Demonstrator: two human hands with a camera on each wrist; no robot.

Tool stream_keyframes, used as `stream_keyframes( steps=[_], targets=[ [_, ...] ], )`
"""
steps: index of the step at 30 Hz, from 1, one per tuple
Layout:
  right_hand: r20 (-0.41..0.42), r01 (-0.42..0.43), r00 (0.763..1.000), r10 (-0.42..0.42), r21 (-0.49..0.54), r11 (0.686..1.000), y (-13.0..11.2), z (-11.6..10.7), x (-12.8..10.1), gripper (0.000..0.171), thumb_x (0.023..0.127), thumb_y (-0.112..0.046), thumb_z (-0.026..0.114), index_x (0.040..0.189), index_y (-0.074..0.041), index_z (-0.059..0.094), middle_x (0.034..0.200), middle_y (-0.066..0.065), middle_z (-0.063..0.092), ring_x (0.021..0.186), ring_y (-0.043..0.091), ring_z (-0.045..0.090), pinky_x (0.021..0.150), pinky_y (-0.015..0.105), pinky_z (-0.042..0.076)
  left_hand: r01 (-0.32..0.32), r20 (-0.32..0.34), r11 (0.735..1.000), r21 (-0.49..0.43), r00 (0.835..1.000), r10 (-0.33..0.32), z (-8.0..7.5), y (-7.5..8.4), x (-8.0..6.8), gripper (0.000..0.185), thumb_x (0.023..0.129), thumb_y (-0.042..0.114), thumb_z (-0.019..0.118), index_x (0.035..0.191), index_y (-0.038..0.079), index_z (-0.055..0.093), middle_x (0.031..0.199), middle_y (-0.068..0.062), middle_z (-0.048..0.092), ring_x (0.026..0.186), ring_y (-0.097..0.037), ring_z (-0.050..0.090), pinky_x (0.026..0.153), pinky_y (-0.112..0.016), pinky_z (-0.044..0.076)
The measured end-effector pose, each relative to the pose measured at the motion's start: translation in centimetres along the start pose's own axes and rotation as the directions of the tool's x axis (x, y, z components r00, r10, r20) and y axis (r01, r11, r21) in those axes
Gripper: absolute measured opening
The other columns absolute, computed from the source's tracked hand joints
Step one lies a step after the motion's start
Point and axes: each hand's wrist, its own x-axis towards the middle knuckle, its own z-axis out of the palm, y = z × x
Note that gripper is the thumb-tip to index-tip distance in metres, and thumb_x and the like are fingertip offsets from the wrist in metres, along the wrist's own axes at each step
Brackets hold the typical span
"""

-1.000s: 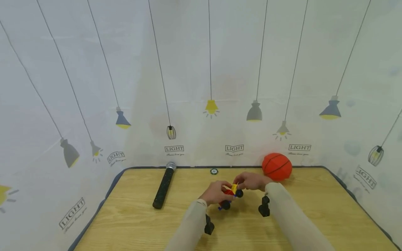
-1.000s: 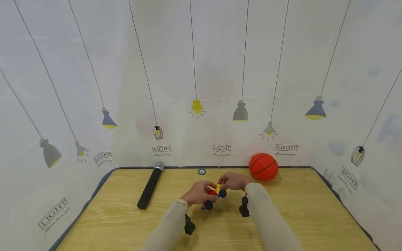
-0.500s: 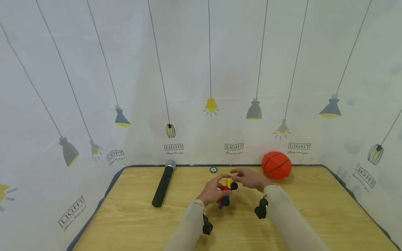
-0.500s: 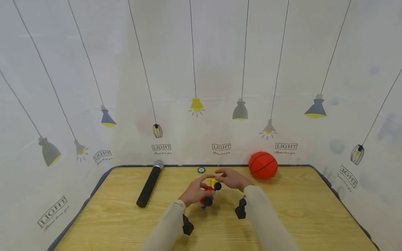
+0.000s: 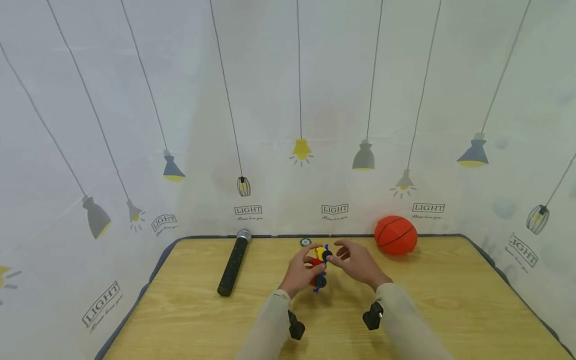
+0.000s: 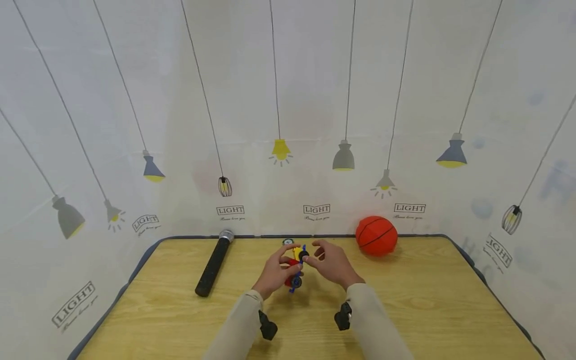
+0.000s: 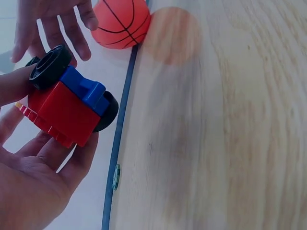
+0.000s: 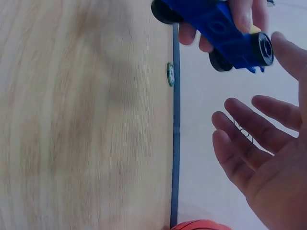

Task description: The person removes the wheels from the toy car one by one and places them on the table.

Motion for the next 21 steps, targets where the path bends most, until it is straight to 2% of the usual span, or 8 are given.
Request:
stream_keyframes(
  steps=[3,6,8,12,17,21],
  targets=[
    [-0.033,0.053,0.998,-0.055,-0.051,0.997,-0.3,0.4,-0.1,0.049,0.093,-0.037,0.071,0.126,-0.003,0.062,0.101,0.007,0.072,0.091,0.017,0.066,0.082,0.038,0.058,-0.042,-0.007,0.999,-0.027,0.999,0.042,0.2,-0.1,-0.1,0.05,0.094,0.018,0.071,0.138,0.034,0.054,0.116,-0.015,0.07,0.089,-0.017,0.073,0.075,-0.034,0.062],
    [-0.028,0.086,0.996,-0.089,-0.101,0.991,-0.7,0.6,-0.2,0.036,0.092,-0.034,0.072,0.115,-0.007,0.066,0.091,0.002,0.07,0.08,0.012,0.061,0.074,0.029,0.055,-0.076,-0.008,0.996,-0.049,0.997,0.075,0.5,-0.1,-0.2,0.05,0.094,0.015,0.071,0.138,0.032,0.055,0.11,-0.014,0.072,0.087,-0.017,0.073,0.068,-0.035,0.062],
    [-0.013,0.097,0.995,-0.1,-0.131,0.987,-1.0,0.7,-0.2,0.028,0.092,-0.033,0.073,0.106,-0.01,0.067,0.084,-0.001,0.068,0.073,0.009,0.057,0.067,0.024,0.05,-0.087,-0.008,0.994,-0.069,0.996,0.087,0.6,-0.1,-0.3,0.051,0.093,0.014,0.071,0.138,0.032,0.055,0.108,-0.014,0.072,0.086,-0.019,0.073,0.062,-0.035,0.061],
    [0.008,0.12,0.993,-0.12,-0.183,0.976,-1.4,0.6,-0.4,0.021,0.093,-0.032,0.071,0.092,-0.012,0.066,0.072,-0.004,0.062,0.062,0.009,0.052,0.057,0.022,0.044,-0.094,0.004,0.991,-0.101,0.996,0.095,0.8,-0.2,-0.4,0.052,0.093,0.013,0.072,0.137,0.034,0.054,0.105,-0.013,0.072,0.084,-0.023,0.073,0.053,-0.031,0.058],
    [0.04,0.173,0.985,-0.169,-0.211,0.962,-1.6,0.3,-0.4,0.024,0.096,-0.032,0.068,0.081,-0.013,0.063,0.065,-0.004,0.057,0.057,0.009,0.046,0.053,0.022,0.038,-0.095,0.015,0.99,-0.107,0.995,0.097,0.8,-0.5,-0.5,0.053,0.093,0.011,0.07,0.137,0.036,0.054,0.105,-0.012,0.072,0.088,-0.029,0.075,0.054,-0.031,0.059],
    [0.076,0.184,0.982,-0.173,-0.17,0.968,-1.2,0.2,-0.1,0.025,0.097,-0.032,0.066,0.081,-0.013,0.065,0.066,-0.004,0.06,0.058,0.007,0.048,0.054,0.021,0.041,-0.101,0.021,0.991,-0.089,0.994,0.104,0.7,-0.6,-0.6,0.052,0.094,0.012,0.07,0.137,0.035,0.054,0.107,-0.012,0.073,0.091,-0.026,0.075,0.066,-0.034,0.061]
  ],
)
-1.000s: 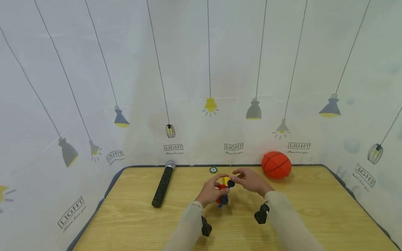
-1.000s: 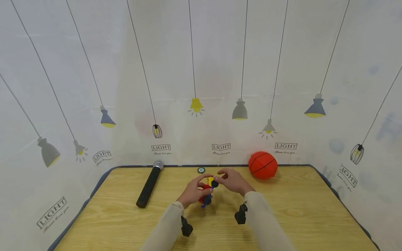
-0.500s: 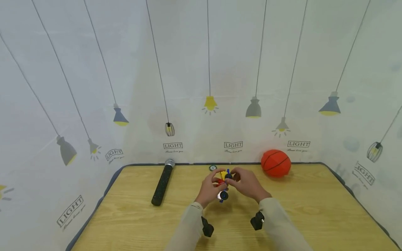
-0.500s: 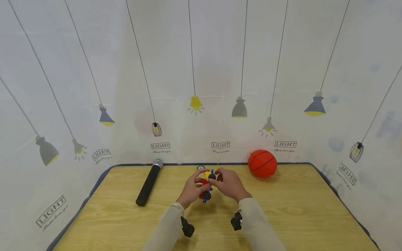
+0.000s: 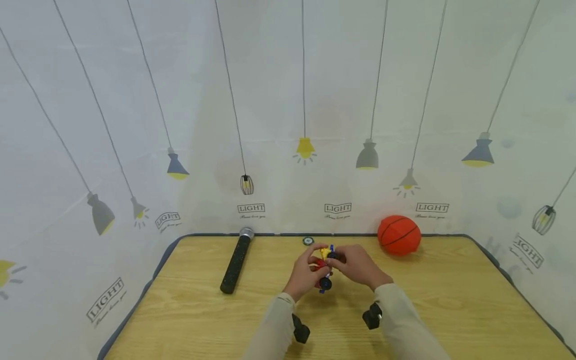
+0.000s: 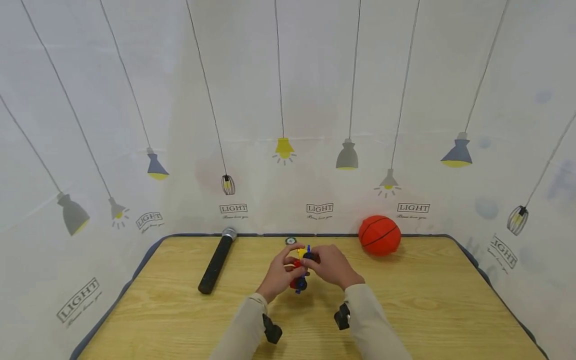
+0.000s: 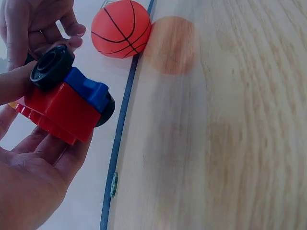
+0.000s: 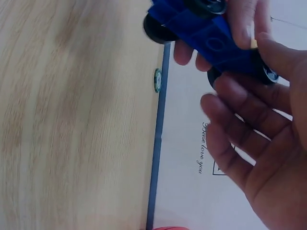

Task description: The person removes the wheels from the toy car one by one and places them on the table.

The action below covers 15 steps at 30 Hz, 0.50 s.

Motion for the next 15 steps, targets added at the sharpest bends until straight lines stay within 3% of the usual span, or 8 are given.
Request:
stream_keyframes(
  steps=[5,11,15],
  targets=[
    [0.035,-0.009,0.999,0.005,0.132,0.991,0.6,0.0,-0.1,0.027,0.096,-0.032,0.067,0.082,-0.009,0.068,0.065,-0.003,0.06,0.056,0.009,0.052,0.052,0.022,0.045,-0.001,0.005,0.999,0.045,1.0,0.001,0.2,0.2,-0.3,0.051,0.095,0.019,0.07,0.141,0.033,0.054,0.11,-0.01,0.073,0.09,-0.015,0.072,0.079,-0.037,0.062],
    [0.006,0.02,1.0,-0.022,0.226,0.974,1.1,0.4,-0.3,0.025,0.095,-0.031,0.069,0.079,-0.012,0.067,0.064,0.0,0.06,0.057,0.009,0.053,0.053,0.023,0.045,-0.005,-0.005,0.998,0.064,1.0,0.005,0.4,0.7,-0.7,0.045,0.095,0.019,0.07,0.134,0.038,0.058,0.106,-0.01,0.071,0.08,-0.014,0.07,0.077,-0.035,0.061],
    [0.01,0.013,1.0,-0.017,0.278,0.96,1.2,0.8,-0.5,0.024,0.095,-0.028,0.07,0.081,-0.008,0.069,0.068,0.005,0.063,0.06,0.013,0.054,0.054,0.023,0.045,-0.025,-0.016,0.995,0.101,1.0,0.027,0.3,0.7,-1.0,0.046,0.093,0.018,0.072,0.133,0.035,0.059,0.106,-0.011,0.072,0.079,-0.012,0.068,0.075,-0.031,0.06]
  ],
)
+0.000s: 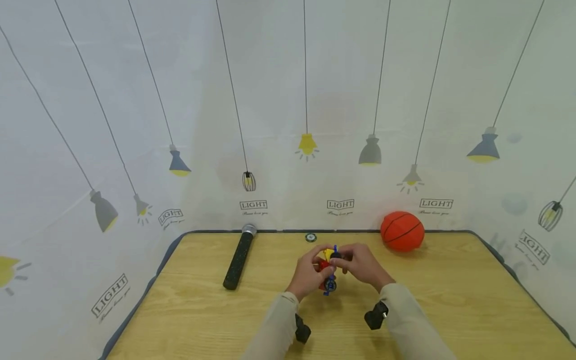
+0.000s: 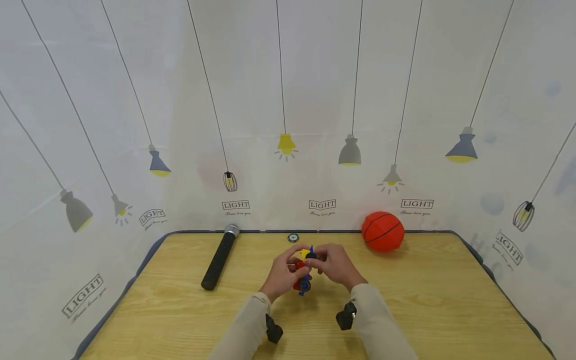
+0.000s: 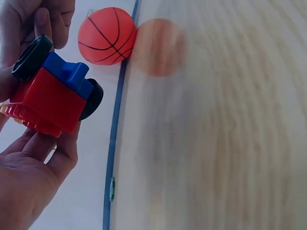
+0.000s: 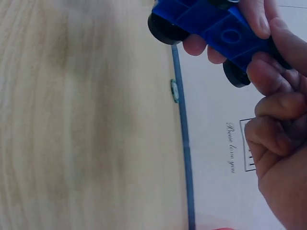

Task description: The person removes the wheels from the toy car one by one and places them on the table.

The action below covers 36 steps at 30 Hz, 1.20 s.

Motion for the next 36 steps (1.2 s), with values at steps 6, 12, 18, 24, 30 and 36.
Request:
stream_keyframes(
  steps=[6,12,18,24,30,36],
  targets=[
    [0.011,-0.012,1.0,0.011,0.066,0.998,0.5,0.6,-0.2,0.018,0.095,-0.026,0.069,0.087,-0.009,0.071,0.073,0.013,0.066,0.061,0.018,0.056,0.05,0.023,0.047,-0.015,0.002,1.0,0.014,1.0,0.015,-0.1,-0.3,-0.3,0.048,0.091,0.013,0.074,0.133,0.033,0.06,0.102,-0.011,0.074,0.073,-0.011,0.067,0.064,-0.025,0.057],
    [-0.058,0.048,0.997,-0.047,0.004,0.999,0.7,0.9,-0.2,0.019,0.093,-0.026,0.071,0.08,-0.012,0.067,0.072,0.008,0.064,0.062,0.009,0.054,0.055,0.021,0.046,-0.027,-0.002,0.999,0.029,1.0,0.027,-0.4,-0.3,-0.2,0.047,0.092,0.014,0.073,0.135,0.028,0.06,0.101,-0.013,0.074,0.077,-0.016,0.07,0.066,-0.026,0.057],
    [-0.143,0.052,0.988,-0.066,-0.095,0.994,-0.1,0.3,-0.2,0.027,0.095,-0.028,0.069,0.073,-0.015,0.061,0.063,-0.005,0.059,0.056,0.005,0.049,0.053,0.021,0.041,-0.012,0.042,0.996,0.084,0.999,0.009,-0.8,-0.4,-0.6,0.046,0.096,0.022,0.068,0.14,0.023,0.055,0.106,-0.013,0.073,0.083,-0.011,0.069,0.07,-0.029,0.059],
    [-0.008,-0.03,0.999,0.031,0.133,0.991,-0.3,-0.2,0.1,0.032,0.107,-0.027,0.048,0.09,-0.005,0.063,0.073,0.009,0.064,0.054,0.009,0.049,0.052,0.025,0.044,-0.02,-0.015,0.998,0.057,1.0,0.02,-1.9,0.1,-0.1,0.045,0.095,0.02,0.07,0.138,0.029,0.055,0.098,-0.014,0.071,0.074,-0.017,0.071,0.069,-0.034,0.061],
    [0.029,-0.13,0.991,0.127,0.312,0.941,0.5,-0.3,-0.5,0.037,0.109,-0.021,0.041,0.099,0.002,0.068,0.08,0.013,0.066,0.056,0.011,0.05,0.05,0.025,0.043,0.036,-0.015,0.998,0.047,0.999,-0.035,-2.1,0.0,0.0,0.048,0.095,0.02,0.07,0.138,0.032,0.055,0.1,-0.011,0.07,0.073,-0.013,0.07,0.069,-0.032,0.061],
    [-0.075,-0.197,0.969,0.236,0.343,0.918,1.6,0.0,-0.7,0.03,0.104,-0.024,0.056,0.1,0.001,0.072,0.072,0.002,0.063,0.061,0.017,0.054,0.052,0.025,0.043,0.042,-0.025,0.998,0.043,0.999,-0.041,-2.1,0.2,-0.1,0.047,0.095,0.02,0.071,0.137,0.036,0.055,0.102,-0.011,0.07,0.074,-0.013,0.071,0.069,-0.033,0.062]
  ],
)
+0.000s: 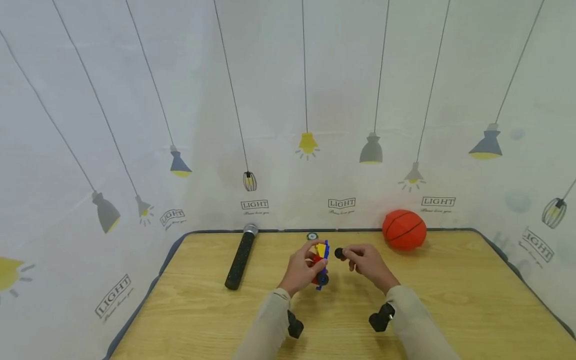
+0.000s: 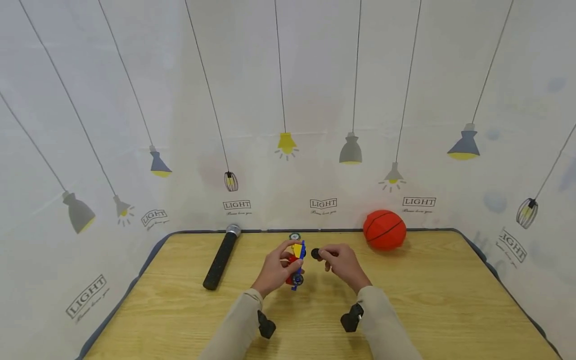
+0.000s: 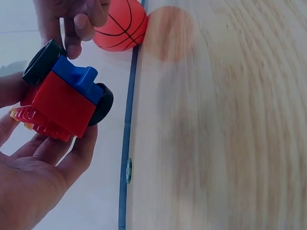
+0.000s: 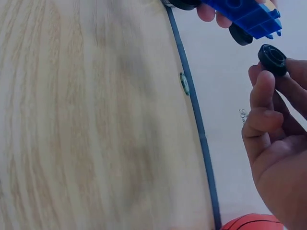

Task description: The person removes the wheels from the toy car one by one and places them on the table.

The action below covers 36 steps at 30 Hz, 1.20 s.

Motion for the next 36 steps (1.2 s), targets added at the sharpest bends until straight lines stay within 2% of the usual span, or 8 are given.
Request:
stream_keyframes(
  steps=[2,6,10,21,28,36],
  targets=[
    [-0.032,-0.035,0.999,0.036,0.017,0.999,0.4,0.1,0.1,0.028,0.102,-0.022,0.059,0.106,0.002,0.072,0.072,0.001,0.063,0.062,0.017,0.056,0.054,0.025,0.045,0.007,-0.005,1.0,0.004,1.0,-0.007,0.0,0.0,-0.1,0.048,0.095,0.02,0.071,0.137,0.035,0.054,0.102,-0.011,0.07,0.074,-0.013,0.071,0.069,-0.033,0.062],
    [-0.101,-0.103,0.989,0.109,0.059,0.993,1.0,0.3,0.0,0.026,0.099,-0.018,0.063,0.114,0.001,0.071,0.082,0.002,0.068,0.063,0.012,0.058,0.054,0.025,0.046,0.008,-0.007,1.0,0.013,1.0,-0.007,-0.1,0.0,-0.3,0.049,0.095,0.02,0.071,0.139,0.033,0.054,0.104,-0.012,0.07,0.075,-0.012,0.071,0.071,-0.033,0.062],
    [-0.147,-0.147,0.977,0.153,0.047,0.988,1.6,0.3,0.3,0.022,0.098,-0.016,0.064,0.113,0.0,0.071,0.091,0.006,0.071,0.064,0.013,0.059,0.054,0.026,0.047,0.005,-0.009,1.0,0.017,1.0,-0.005,-0.3,0.0,-0.5,0.05,0.095,0.021,0.07,0.139,0.034,0.053,0.106,-0.013,0.07,0.076,-0.012,0.071,0.072,-0.033,0.062],
    [-0.165,-0.232,0.959,0.229,0.003,0.973,2.9,0.0,1.0,0.02,0.095,-0.005,0.064,0.112,0.002,0.07,0.096,0.014,0.075,0.065,0.019,0.066,0.057,0.03,0.05,-0.013,0.006,1.0,0.017,1.0,0.013,-0.7,-0.6,-0.5,0.047,0.095,0.022,0.07,0.137,0.035,0.054,0.104,-0.01,0.072,0.082,-0.011,0.07,0.074,-0.033,0.062],
    [-0.194,-0.31,0.935,0.296,-0.047,0.95,3.5,-0.3,1.2,0.019,0.094,-0.009,0.066,0.108,0.002,0.071,0.094,0.014,0.075,0.064,0.016,0.069,0.062,0.028,0.052,-0.016,0.017,1.0,-0.006,1.0,0.016,-0.4,-0.7,-0.7,0.046,0.095,0.021,0.07,0.136,0.036,0.055,0.105,-0.011,0.072,0.083,-0.011,0.07,0.073,-0.033,0.062],
    [-0.241,-0.344,0.913,0.33,-0.016,0.939,4.3,-0.2,1.9,0.018,0.093,-0.008,0.067,0.107,0.003,0.071,0.092,0.017,0.075,0.06,0.015,0.068,0.059,0.03,0.058,-0.01,0.02,1.0,-0.02,1.0,0.01,-0.3,-0.5,-0.8,0.046,0.096,0.021,0.069,0.136,0.035,0.055,0.104,-0.01,0.072,0.082,-0.012,0.071,0.073,-0.034,0.063]
  ],
)
